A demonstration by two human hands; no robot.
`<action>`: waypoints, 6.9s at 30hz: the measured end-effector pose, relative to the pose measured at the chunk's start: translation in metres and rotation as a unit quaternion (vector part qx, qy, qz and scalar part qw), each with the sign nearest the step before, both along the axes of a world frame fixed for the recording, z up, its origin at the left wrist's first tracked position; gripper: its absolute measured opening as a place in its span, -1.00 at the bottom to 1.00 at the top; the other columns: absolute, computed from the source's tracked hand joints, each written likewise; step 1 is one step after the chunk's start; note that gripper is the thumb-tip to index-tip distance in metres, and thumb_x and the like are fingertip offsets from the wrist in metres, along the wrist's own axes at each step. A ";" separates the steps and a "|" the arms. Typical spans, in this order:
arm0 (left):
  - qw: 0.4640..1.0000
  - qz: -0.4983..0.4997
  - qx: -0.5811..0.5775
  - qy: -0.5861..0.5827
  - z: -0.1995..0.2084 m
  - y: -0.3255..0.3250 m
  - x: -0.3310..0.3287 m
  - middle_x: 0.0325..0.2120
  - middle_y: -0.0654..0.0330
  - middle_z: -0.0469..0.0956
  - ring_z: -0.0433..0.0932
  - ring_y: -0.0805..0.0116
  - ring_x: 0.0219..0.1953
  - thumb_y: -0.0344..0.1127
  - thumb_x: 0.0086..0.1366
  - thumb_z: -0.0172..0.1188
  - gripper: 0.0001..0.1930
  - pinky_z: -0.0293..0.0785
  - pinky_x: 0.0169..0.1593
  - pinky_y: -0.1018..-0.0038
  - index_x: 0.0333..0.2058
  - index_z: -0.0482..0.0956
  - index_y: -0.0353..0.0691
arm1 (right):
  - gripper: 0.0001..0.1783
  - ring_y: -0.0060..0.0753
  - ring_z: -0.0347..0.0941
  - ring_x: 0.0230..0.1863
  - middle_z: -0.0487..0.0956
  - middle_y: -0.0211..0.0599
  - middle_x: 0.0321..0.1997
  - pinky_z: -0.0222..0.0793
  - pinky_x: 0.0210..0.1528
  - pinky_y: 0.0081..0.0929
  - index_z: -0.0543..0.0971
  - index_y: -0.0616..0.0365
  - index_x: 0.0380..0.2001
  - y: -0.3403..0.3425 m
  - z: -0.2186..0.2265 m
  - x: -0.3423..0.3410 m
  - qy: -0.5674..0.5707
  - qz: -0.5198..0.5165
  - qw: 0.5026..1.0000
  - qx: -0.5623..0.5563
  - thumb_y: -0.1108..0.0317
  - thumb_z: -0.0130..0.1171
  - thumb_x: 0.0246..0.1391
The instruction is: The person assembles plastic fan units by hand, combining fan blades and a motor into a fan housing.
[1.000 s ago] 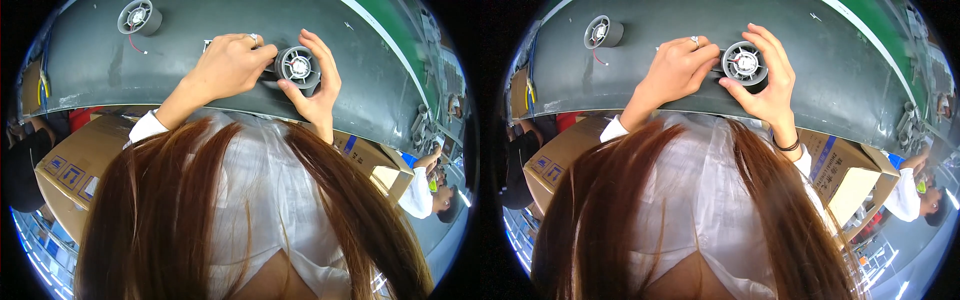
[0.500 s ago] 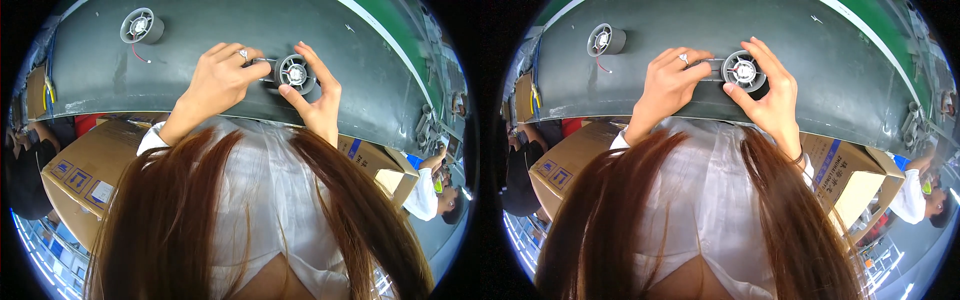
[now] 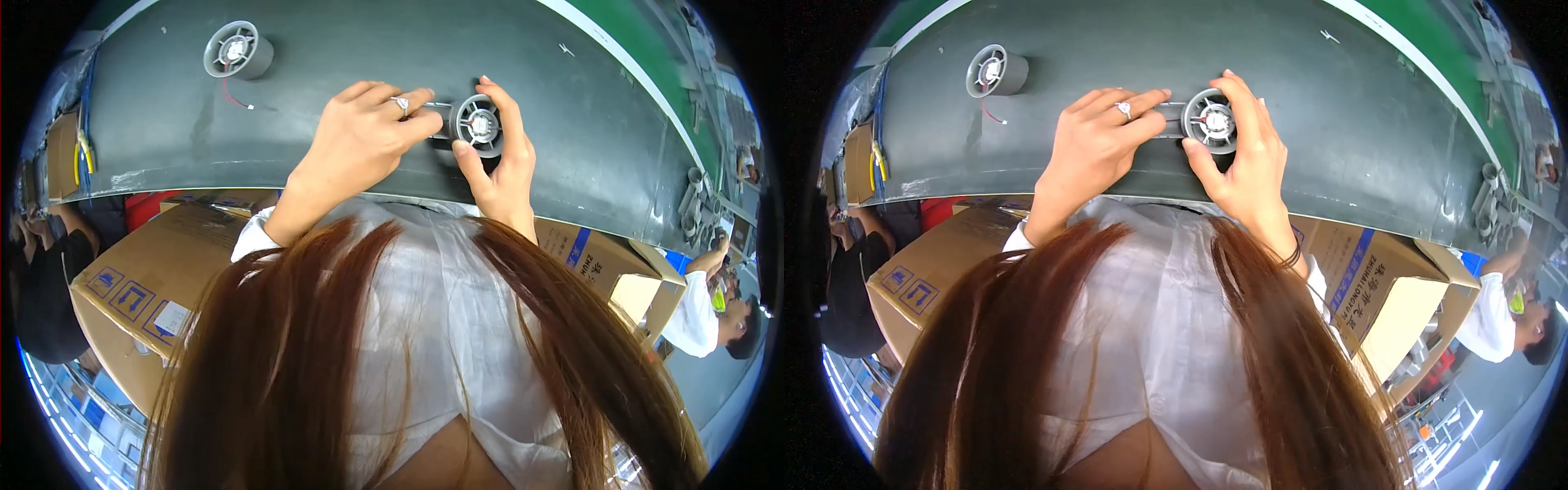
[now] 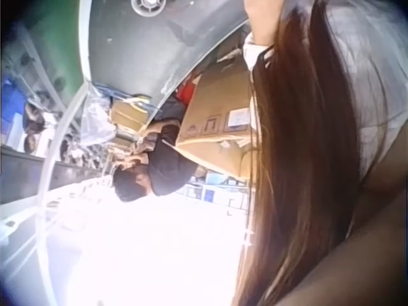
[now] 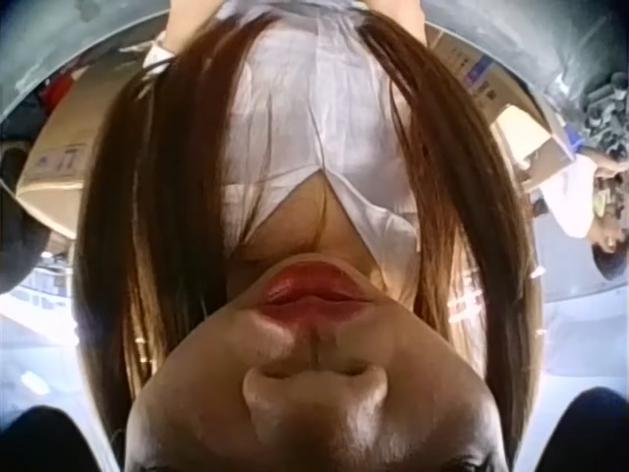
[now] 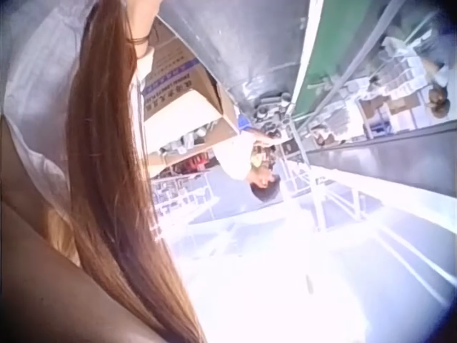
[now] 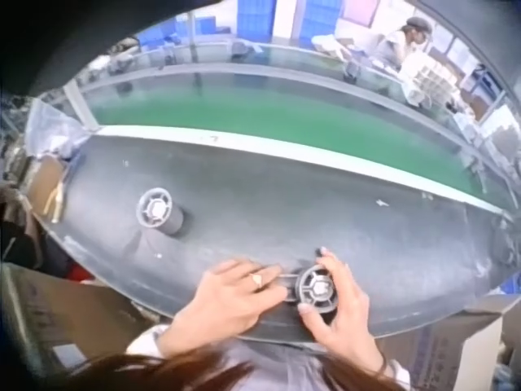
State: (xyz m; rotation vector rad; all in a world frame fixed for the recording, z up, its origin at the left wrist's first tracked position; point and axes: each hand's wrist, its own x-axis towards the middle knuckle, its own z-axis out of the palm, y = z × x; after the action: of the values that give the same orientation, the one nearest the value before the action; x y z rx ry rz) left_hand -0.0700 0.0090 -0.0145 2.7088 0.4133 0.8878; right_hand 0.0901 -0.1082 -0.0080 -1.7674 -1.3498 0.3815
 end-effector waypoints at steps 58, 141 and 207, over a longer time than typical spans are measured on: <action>0.990 -0.042 -0.116 0.064 0.009 -0.012 0.026 -0.24 0.09 0.56 0.47 0.13 -0.01 -0.44 0.02 0.12 -0.86 0.40 -0.03 0.24 -0.40 0.51 -0.33 | -0.37 -0.43 0.55 -0.21 0.60 -0.21 -0.21 0.45 -0.13 -0.52 0.47 0.23 -0.06 0.001 -0.018 -0.007 0.019 -0.086 0.989 0.122 0.36 0.46 -0.28; 0.961 -0.108 -0.254 0.028 0.009 0.026 0.003 -0.43 0.19 0.59 0.56 0.16 -0.18 -0.47 0.05 0.22 -0.95 0.45 -0.09 0.33 -0.45 0.55 -0.25 | -0.28 0.11 0.34 0.16 0.35 0.16 0.17 0.13 0.25 -0.09 0.36 0.33 0.10 -0.011 -0.009 -0.003 -0.016 -0.038 0.991 0.126 0.13 0.27 -0.09; 0.973 -0.080 -0.198 0.088 0.015 0.005 0.022 -0.26 0.10 0.60 0.55 0.07 -0.17 -0.49 0.07 0.16 -0.92 0.40 -0.05 0.25 -0.41 0.55 -0.30 | -0.74 -0.10 0.53 -0.13 0.58 -0.18 -0.14 0.49 -0.23 -0.37 0.51 0.16 -0.56 0.009 -0.018 -0.011 -0.222 -0.079 0.943 0.235 0.39 0.41 -0.35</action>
State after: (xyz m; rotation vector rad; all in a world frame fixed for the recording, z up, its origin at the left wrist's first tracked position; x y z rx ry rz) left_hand -0.0477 0.0143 0.0001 2.4140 0.3567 0.4636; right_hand 0.0790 -0.0996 -0.0263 -1.5813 -1.4383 -0.4276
